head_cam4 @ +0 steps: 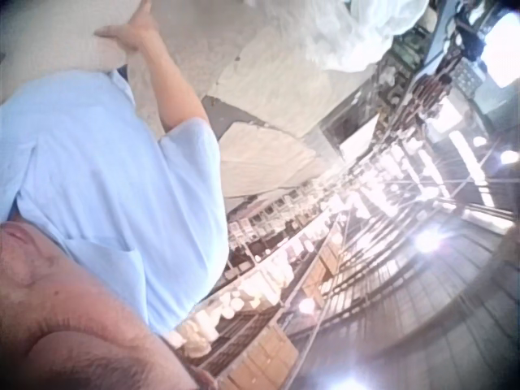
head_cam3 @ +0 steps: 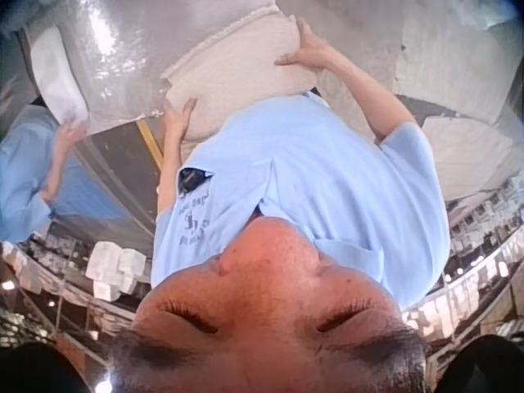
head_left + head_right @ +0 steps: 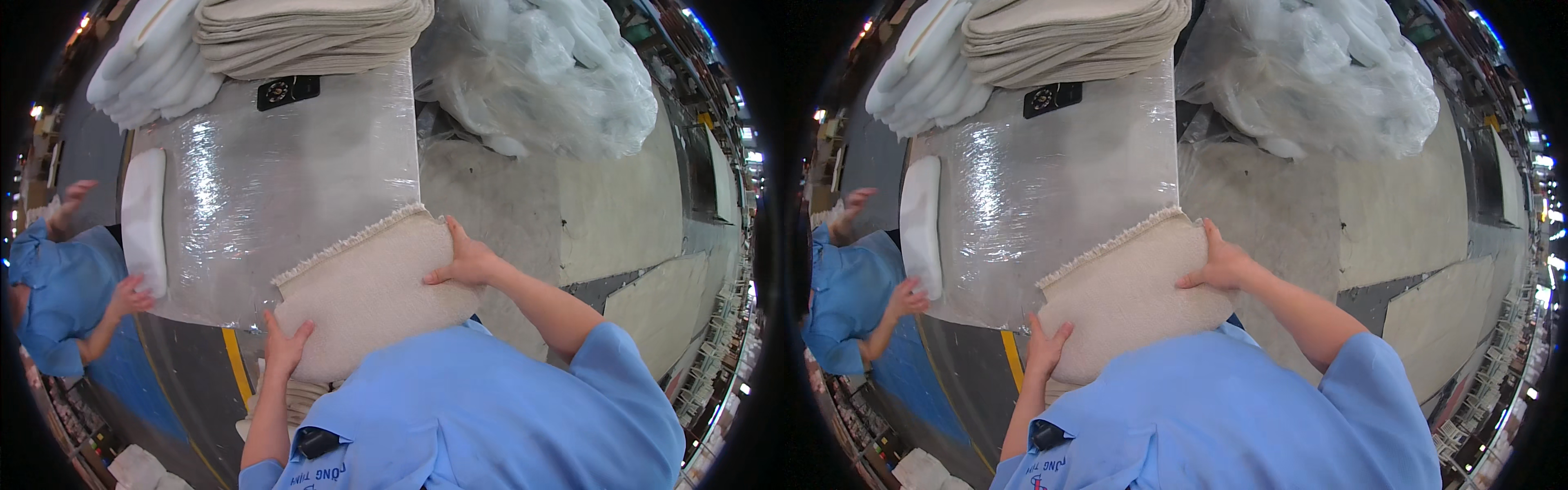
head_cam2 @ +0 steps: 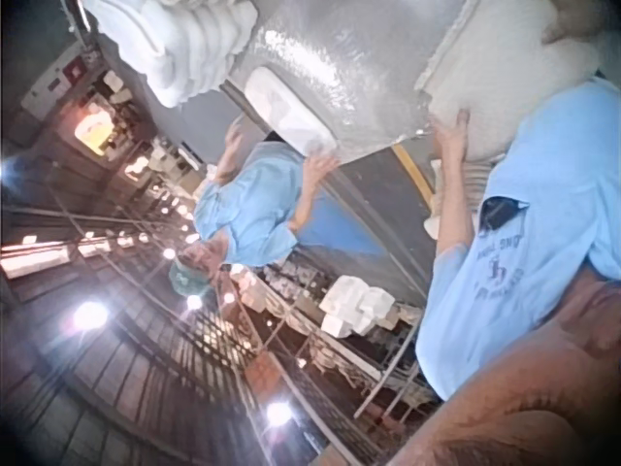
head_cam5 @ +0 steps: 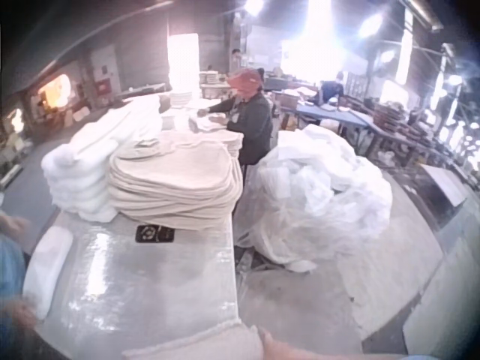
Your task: The person repeatedly picks up beige fabric pieces from a stack, pulls off loose threads and frayed edges by hand, and places the trimmed pieces back on the table. The person handles the fabric one at a time throughout the clip.
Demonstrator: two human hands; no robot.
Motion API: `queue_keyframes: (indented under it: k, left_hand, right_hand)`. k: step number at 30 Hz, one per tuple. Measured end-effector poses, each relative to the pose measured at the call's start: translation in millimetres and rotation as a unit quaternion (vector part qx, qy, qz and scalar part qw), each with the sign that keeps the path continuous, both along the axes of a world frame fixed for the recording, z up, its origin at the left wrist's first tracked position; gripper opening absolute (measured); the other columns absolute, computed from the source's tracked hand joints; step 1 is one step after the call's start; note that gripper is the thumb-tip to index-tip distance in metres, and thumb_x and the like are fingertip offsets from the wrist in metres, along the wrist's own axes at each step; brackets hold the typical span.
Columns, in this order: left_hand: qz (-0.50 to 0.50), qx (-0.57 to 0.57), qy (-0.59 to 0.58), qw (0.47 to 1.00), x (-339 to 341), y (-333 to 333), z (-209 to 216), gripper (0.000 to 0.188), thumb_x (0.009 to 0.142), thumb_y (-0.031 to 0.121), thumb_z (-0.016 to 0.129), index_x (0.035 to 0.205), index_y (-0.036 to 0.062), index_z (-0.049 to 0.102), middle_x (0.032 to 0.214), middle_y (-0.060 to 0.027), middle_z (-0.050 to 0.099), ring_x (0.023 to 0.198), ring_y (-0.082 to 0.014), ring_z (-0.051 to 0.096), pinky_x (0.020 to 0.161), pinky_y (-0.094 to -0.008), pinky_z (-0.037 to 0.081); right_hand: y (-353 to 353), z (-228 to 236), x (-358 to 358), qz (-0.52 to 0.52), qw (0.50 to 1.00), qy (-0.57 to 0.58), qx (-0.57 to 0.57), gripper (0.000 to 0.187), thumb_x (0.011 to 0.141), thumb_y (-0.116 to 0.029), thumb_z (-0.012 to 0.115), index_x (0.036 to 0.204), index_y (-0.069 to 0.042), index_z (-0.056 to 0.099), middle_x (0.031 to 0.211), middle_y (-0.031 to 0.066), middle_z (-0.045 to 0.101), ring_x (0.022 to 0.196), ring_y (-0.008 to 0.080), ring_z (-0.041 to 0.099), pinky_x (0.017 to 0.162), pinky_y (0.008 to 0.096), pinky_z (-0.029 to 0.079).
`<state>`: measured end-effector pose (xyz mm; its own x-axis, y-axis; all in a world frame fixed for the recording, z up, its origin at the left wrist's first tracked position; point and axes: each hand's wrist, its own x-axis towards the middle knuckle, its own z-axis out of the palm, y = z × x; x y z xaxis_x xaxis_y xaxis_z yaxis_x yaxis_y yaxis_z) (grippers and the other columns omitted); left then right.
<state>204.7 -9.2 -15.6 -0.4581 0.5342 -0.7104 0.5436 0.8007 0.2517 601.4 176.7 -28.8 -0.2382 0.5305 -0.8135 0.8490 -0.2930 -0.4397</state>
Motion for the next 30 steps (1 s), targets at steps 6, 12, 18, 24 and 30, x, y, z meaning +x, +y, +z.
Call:
queue_keyframes:
  k: [6, 12, 18, 24, 30]
  left_hand:
    - [0.010, 0.003, 0.003, 1.000, -12, 34, -35, 0.123, 0.088, 0.056, 0.080, 0.170, -0.0007, 0.008, 0.159, -0.0363, 0.045, 0.146, -0.0456, 0.050, 0.120, -0.0448, 0.040]
    - [-0.008, -0.014, -0.016, 1.000, -17, 51, -34, 0.119, 0.091, 0.056, 0.076, 0.170, 0.0003, 0.007, 0.157, -0.0375, 0.046, 0.146, -0.0446, 0.051, 0.121, -0.0449, 0.039]
    - [-0.184, 0.113, 0.117, 0.969, -3, 64, -1, 0.090, 0.096, 0.047, 0.069, 0.164, 0.0012, 0.033, 0.150, -0.0342, 0.054, 0.143, -0.0441, 0.051, 0.121, -0.0497, 0.041]
    - [-0.439, 0.210, -0.225, 0.844, 107, 70, -3, 0.059, 0.108, 0.034, 0.054, 0.156, 0.0010, 0.048, 0.160, -0.0237, 0.048, 0.149, -0.0420, 0.045, 0.126, -0.0470, 0.034]
    - [-0.534, 0.219, -0.212, 0.789, 132, 69, -44, 0.072, 0.109, 0.041, 0.050, 0.167, 0.0028, 0.031, 0.170, -0.0220, 0.037, 0.157, -0.0409, 0.033, 0.130, -0.0472, 0.024]
  right_hand:
    - [33, -30, -13, -0.019, 0.999, -0.044, 0.006, 0.139, 0.069, -0.065, 0.092, 0.167, 0.001, 0.020, 0.149, 0.0326, 0.056, 0.138, 0.0445, 0.057, 0.116, 0.0462, 0.047]
    - [63, -87, -17, 0.043, 0.998, -0.046, -0.010, 0.124, 0.064, -0.084, 0.083, 0.145, 0.006, 0.059, 0.143, 0.0287, 0.064, 0.133, 0.0426, 0.062, 0.112, 0.0482, 0.050]
    - [57, -33, -31, 0.111, 0.980, -0.050, 0.157, 0.107, 0.089, -0.071, 0.070, 0.166, -0.007, 0.033, 0.156, 0.0276, 0.053, 0.143, 0.0452, 0.052, 0.119, 0.0475, 0.043]
    - [3, 22, -12, 0.302, 0.926, 0.164, 0.156, 0.065, 0.108, -0.053, 0.051, 0.157, -0.010, 0.050, 0.160, 0.0181, 0.051, 0.144, 0.0356, 0.052, 0.117, 0.0540, 0.042]
    - [-14, 14, 3, 0.406, 0.879, 0.215, 0.125, 0.061, 0.114, -0.045, 0.042, 0.161, -0.007, 0.045, 0.166, 0.0178, 0.043, 0.154, 0.0335, 0.040, 0.125, 0.0581, 0.029]
